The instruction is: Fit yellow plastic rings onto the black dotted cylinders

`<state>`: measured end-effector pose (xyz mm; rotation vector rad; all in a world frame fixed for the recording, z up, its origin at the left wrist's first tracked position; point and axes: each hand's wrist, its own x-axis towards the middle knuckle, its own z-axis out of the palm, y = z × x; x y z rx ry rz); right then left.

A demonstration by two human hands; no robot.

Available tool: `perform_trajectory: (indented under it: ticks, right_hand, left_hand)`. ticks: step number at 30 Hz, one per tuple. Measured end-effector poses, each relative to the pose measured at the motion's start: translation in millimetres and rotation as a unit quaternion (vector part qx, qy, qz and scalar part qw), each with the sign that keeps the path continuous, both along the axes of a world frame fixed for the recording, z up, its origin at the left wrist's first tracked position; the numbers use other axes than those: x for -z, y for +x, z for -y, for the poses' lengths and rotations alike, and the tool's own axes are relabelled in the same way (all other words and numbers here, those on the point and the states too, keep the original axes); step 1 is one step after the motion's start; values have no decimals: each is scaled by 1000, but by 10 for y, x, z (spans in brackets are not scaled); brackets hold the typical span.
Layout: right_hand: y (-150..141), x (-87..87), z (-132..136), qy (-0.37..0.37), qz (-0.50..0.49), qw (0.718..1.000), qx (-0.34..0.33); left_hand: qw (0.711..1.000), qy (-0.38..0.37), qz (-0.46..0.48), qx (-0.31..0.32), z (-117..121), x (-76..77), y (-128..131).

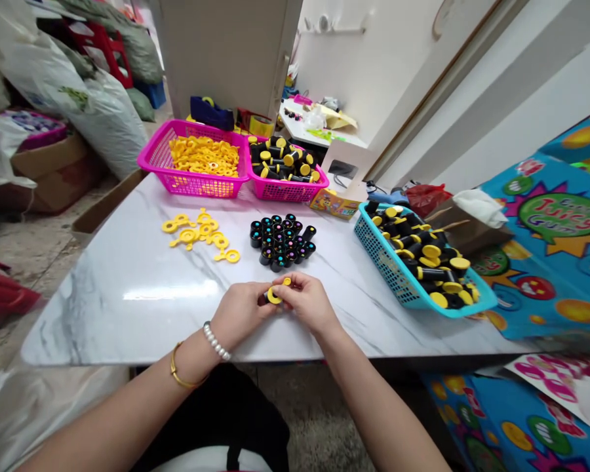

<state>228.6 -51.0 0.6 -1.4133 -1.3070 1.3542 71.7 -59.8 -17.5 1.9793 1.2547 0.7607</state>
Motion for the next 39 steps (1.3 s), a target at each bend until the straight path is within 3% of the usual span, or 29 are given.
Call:
perform_trajectory:
  ticks: [8,24,28,34,36,39]
  right_hand:
    - [14,85,23,-52,-86,994,35]
    - [-21,15,34,-20,0,1000,22]
    - [-48,-23,54,-3,30,1000,5]
    - [-10,78,53,-9,0,1000,-9]
    - [-3,114,59,0,-5,1000,-5]
    - [-7,134,81,11,-2,1000,13]
  left_hand:
    - [999,-28,-32,-16,7,-43,-6]
    - [1000,-4,-11,-14,7,-22,-4]
    - [992,-101,76,20,-12,-78,-39]
    - [960,-243,140,-4,-103,-82,-48]
    - [967,-221,127,-7,-86,-72,-34]
    - [990,-96,96,-35,-14,-43,-6]
